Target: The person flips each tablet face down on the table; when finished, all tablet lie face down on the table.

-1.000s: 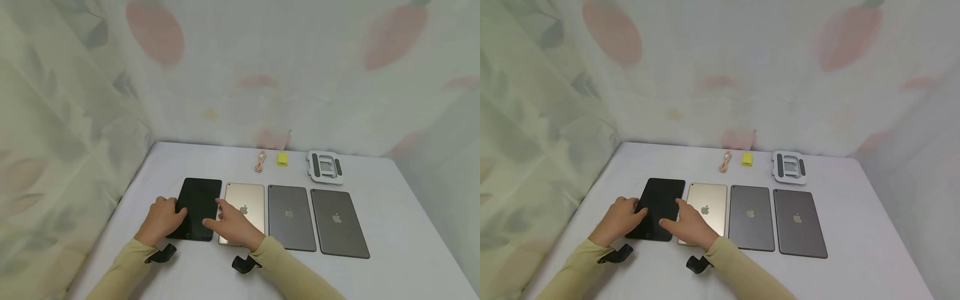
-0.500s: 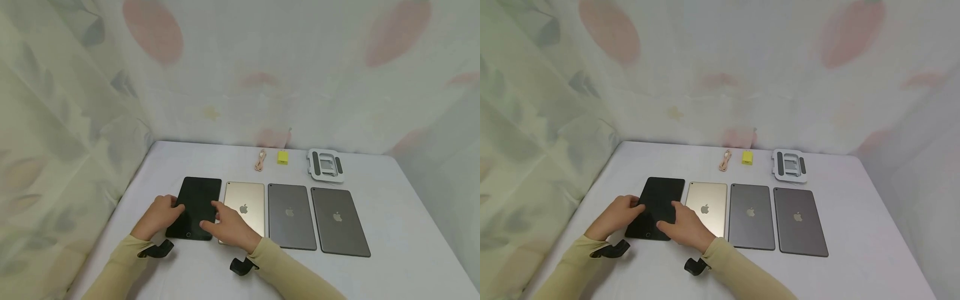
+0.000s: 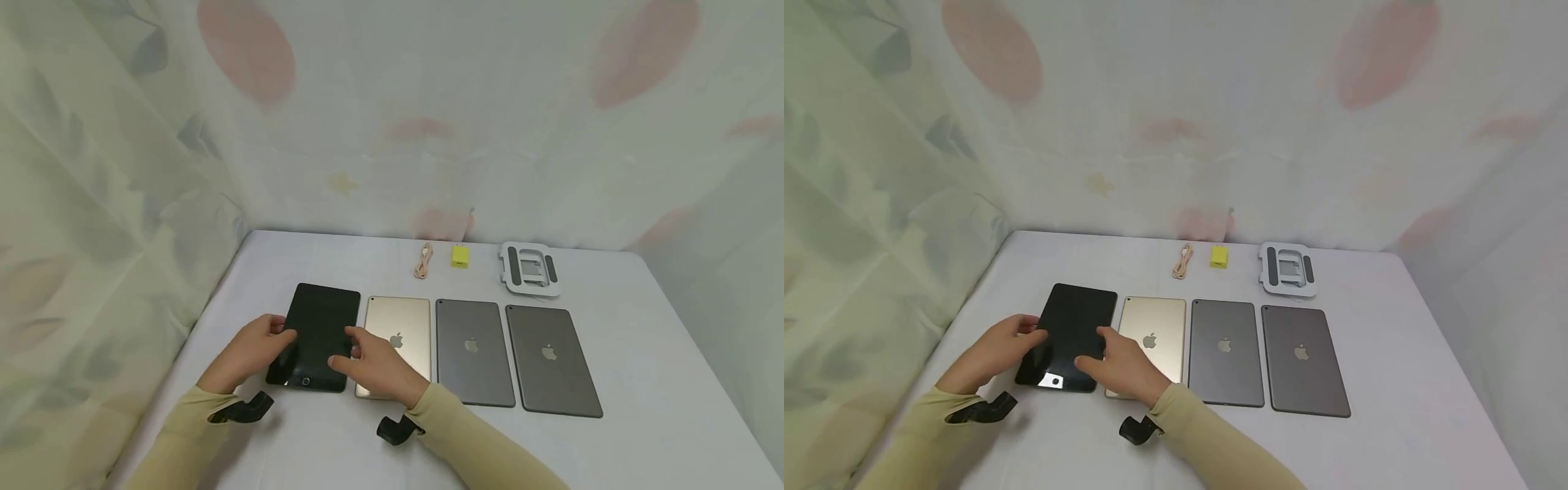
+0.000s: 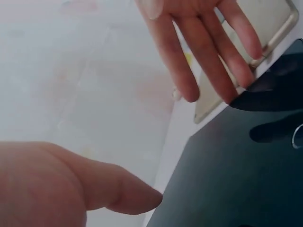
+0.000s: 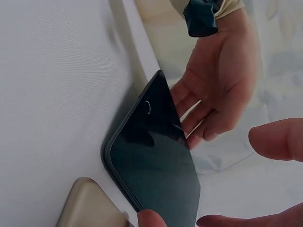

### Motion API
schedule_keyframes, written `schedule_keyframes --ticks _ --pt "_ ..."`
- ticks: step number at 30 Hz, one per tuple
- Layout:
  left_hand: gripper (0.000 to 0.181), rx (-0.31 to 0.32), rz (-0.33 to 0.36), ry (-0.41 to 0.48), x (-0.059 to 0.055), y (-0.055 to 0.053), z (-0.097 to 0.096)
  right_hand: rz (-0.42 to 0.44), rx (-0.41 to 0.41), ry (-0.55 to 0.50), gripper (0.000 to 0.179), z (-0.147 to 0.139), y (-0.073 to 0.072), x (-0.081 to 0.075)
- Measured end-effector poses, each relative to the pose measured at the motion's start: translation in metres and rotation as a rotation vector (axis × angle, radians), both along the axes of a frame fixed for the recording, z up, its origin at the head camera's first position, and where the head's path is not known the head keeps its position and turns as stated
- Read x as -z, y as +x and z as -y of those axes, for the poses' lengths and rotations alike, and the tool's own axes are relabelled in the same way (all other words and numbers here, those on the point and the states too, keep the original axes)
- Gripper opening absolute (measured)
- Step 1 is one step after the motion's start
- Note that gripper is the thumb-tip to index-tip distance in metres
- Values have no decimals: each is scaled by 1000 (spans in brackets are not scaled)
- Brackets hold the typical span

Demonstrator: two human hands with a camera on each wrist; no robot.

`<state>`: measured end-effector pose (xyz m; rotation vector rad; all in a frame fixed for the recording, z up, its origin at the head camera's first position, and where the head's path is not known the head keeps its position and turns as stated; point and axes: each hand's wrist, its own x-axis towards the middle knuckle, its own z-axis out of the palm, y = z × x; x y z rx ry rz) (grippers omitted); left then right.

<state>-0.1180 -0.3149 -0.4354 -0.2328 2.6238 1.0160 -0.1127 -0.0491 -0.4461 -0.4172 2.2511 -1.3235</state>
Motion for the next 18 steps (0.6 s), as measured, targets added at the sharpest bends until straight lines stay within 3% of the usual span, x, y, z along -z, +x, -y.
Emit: schedule_keyframes --ticks 6,18 --pt "71 28 -1 15 -14 6 3 24 -1 -21 79 -1 0 0" --pt "62 88 -93 61 -36 10 2 46 15 -62 78 -3 -5 3"
